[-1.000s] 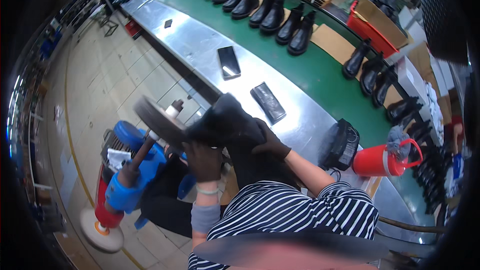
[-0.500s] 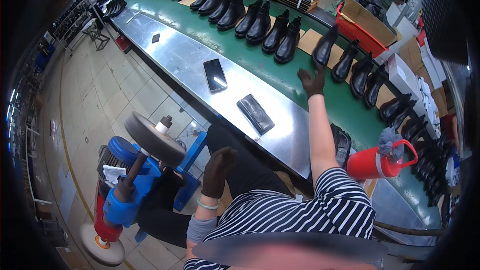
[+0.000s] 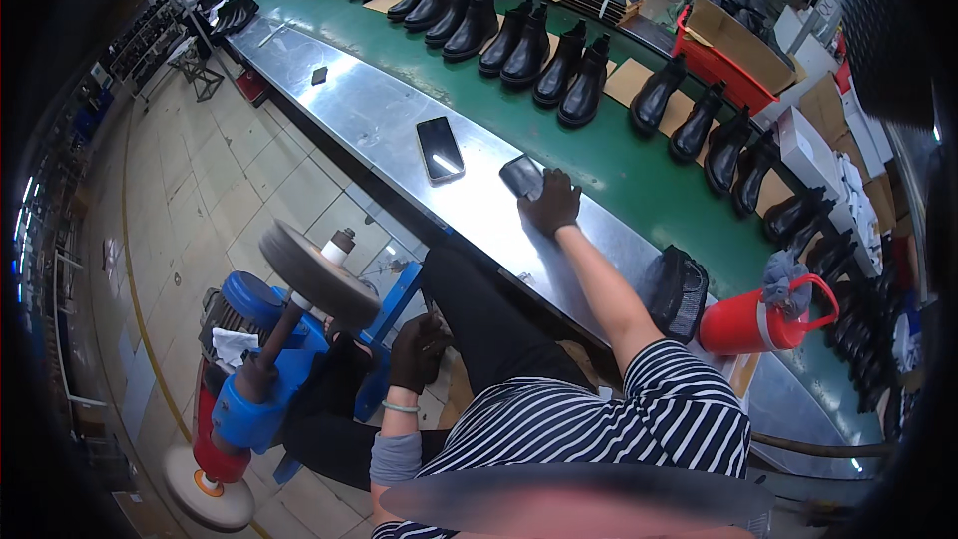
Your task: Polishing the edges of black boots using a rotary polishing machine.
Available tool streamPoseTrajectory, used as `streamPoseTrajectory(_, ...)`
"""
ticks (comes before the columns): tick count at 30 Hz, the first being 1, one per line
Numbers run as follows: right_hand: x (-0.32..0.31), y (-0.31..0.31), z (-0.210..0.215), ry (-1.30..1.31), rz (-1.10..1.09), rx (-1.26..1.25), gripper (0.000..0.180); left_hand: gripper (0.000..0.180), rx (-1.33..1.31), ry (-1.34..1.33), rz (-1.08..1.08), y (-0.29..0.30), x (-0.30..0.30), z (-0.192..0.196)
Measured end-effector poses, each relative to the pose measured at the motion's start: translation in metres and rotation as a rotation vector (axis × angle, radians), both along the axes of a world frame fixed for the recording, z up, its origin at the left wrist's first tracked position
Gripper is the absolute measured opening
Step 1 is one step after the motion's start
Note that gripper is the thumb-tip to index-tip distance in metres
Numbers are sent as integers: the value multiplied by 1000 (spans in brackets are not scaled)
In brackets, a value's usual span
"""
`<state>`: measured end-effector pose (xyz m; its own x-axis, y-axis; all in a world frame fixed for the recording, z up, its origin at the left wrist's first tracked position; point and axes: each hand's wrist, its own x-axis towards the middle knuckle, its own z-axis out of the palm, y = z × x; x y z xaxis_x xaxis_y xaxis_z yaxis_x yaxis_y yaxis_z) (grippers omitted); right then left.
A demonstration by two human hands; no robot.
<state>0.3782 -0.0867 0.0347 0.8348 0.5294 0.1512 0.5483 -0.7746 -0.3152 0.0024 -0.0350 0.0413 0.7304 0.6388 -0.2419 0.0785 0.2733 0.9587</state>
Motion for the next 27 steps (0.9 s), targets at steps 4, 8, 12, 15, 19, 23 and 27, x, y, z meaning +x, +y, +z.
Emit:
streamPoseTrajectory(4,47,14,22,197,-27,49,81,36,-18,21,-25,1,-19,-8)
streamPoseTrajectory(8,96,6,16,324,-237,281,86,36,248,4,-161,11,-18,-46)
streamPoseTrajectory(12,36,28,7,376,-92,717,66,37,70,-14,-94,11,-22,-42)
streamPoseTrajectory(15,-47,33,-5,801,127,933,45,40,267,-6,-131,10,-23,-35)
streamPoseTrajectory(19,-170,31,-26,820,597,738,75,48,-385,-368,88,13,-17,-38)
streamPoseTrajectory(23,-255,25,-66,734,775,450,75,42,-264,-344,189,21,-8,-46)
streamPoseTrajectory(27,-271,39,-69,749,841,495,69,40,-45,-293,232,37,-13,-61)
